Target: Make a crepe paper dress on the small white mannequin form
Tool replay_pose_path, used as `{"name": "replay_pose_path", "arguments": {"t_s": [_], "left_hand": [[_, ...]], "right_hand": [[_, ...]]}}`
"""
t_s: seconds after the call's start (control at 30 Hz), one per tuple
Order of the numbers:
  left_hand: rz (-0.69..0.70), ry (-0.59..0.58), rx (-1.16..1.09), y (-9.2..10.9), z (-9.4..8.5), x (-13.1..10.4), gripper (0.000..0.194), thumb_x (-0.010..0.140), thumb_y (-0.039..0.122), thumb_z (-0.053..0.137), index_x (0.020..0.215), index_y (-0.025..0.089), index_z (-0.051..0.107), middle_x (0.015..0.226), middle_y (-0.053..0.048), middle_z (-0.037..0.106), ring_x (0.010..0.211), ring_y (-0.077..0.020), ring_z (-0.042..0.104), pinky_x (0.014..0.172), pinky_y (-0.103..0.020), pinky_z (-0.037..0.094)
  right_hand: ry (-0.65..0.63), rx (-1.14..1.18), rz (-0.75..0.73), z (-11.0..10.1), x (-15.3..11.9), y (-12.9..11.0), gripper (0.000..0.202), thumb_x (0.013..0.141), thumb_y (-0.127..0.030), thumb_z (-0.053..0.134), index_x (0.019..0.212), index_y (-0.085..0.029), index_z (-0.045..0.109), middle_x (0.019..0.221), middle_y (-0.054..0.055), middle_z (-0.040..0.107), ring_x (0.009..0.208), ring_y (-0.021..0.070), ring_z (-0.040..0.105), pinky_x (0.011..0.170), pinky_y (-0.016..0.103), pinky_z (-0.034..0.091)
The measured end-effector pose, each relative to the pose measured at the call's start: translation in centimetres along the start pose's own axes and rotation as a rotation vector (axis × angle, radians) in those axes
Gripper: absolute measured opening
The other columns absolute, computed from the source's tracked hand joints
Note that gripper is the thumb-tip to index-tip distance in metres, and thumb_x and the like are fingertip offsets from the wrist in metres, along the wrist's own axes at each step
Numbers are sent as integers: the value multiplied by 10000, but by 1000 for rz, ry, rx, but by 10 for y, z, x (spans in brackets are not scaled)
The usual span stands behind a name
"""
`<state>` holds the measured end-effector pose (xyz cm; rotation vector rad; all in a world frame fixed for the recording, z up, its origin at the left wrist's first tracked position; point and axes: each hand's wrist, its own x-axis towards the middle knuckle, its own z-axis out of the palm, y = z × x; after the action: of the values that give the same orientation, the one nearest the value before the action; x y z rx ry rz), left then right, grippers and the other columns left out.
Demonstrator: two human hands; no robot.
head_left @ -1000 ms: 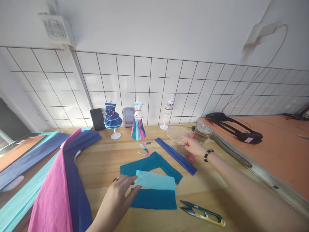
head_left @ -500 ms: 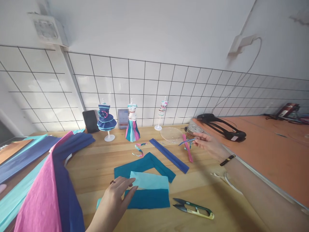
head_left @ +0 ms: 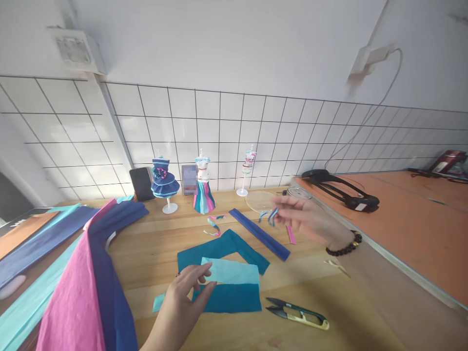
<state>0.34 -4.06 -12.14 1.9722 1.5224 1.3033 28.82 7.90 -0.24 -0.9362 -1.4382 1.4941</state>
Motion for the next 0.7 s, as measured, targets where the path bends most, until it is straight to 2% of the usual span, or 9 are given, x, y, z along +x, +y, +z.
{"name": "replay_pose_path", "arguments": {"t_s": [0.07, 0.17, 0.23, 0.3, 0.33, 0.37, 0.47, 0.57, 0.7], "left_hand": [[-50, -13, -113, 0, 0, -3, 499, 784, 269, 626, 1254, 335, 469, 946, -33, 636, 661, -137, 555, 696, -304, 487], [-132, -75, -411, 6, -2, -8, 793, 739, 290, 683, 1380, 404, 229, 1194, -61, 547, 774, -154, 574, 768, -330, 482], [-238, -124, -608, 12, -6, -8, 683, 747, 338, 669, 1342, 357, 335, 1143, -65, 583, 833, -185, 583, 783, -335, 476], [-340, -185, -657, 18, -12, -6, 305, 790, 379, 606, 1061, 239, 604, 898, -60, 653, 799, -198, 587, 755, -317, 469], [-354, -182, -626, 21, -16, -3, 222, 808, 400, 571, 853, 199, 654, 773, -52, 647, 739, -190, 580, 718, -298, 461], [-356, -135, -579, 23, -19, 0, 271, 822, 416, 542, 721, 186, 642, 697, -41, 630, 693, -179, 565, 688, -279, 446], [-376, 84, -464, 27, -28, 8, 409, 846, 455, 474, 540, 193, 544, 557, 5, 523, 578, -139, 474, 608, -242, 387], [-433, 250, -457, 28, -30, 13, 372, 847, 445, 478, 576, 202, 557, 566, 21, 493, 589, -134, 452, 614, -236, 376], [-582, 339, -641, 26, -28, 16, 279, 820, 410, 532, 932, 181, 648, 817, -43, 652, 720, -167, 567, 679, -266, 434]], "right_hand": [[-131, -13, 52, 38, -6, 0, 260, 689, -235, 722, 934, -173, 659, 842, 42, 677, 732, 170, 654, 737, 352, 515], [-479, -50, 141, 94, -16, 4, 228, 740, -223, 660, 960, -171, 642, 837, 31, 669, 742, 140, 640, 739, 321, 501], [-590, -13, 156, 122, -20, 7, 164, 753, -209, 627, 911, -166, 643, 877, 34, 660, 780, 136, 631, 747, 311, 491], [-594, 7, 159, 140, -17, 11, 131, 755, -187, 602, 875, -156, 645, 841, 34, 658, 726, 130, 629, 704, 306, 495], [-558, 23, 155, 146, -15, 14, 138, 745, -171, 598, 872, -152, 647, 843, 39, 662, 729, 132, 632, 708, 310, 497], [-511, 40, 151, 150, -11, 17, 157, 729, -152, 596, 876, -148, 650, 854, 44, 666, 745, 136, 638, 728, 317, 499], [-429, 75, 131, 153, 3, 28, 222, 691, -113, 568, 892, -144, 655, 952, 74, 677, 883, 169, 647, 823, 347, 490], [-451, -11, 114, 150, 16, 41, 275, 709, -120, 521, 954, -156, 640, 1047, 90, 673, 930, 194, 658, 818, 366, 515], [-351, -198, 66, 137, 47, 61, 346, 786, -115, 457, 1107, -168, 574, 1133, 98, 649, 978, 192, 648, 826, 366, 529]]}}
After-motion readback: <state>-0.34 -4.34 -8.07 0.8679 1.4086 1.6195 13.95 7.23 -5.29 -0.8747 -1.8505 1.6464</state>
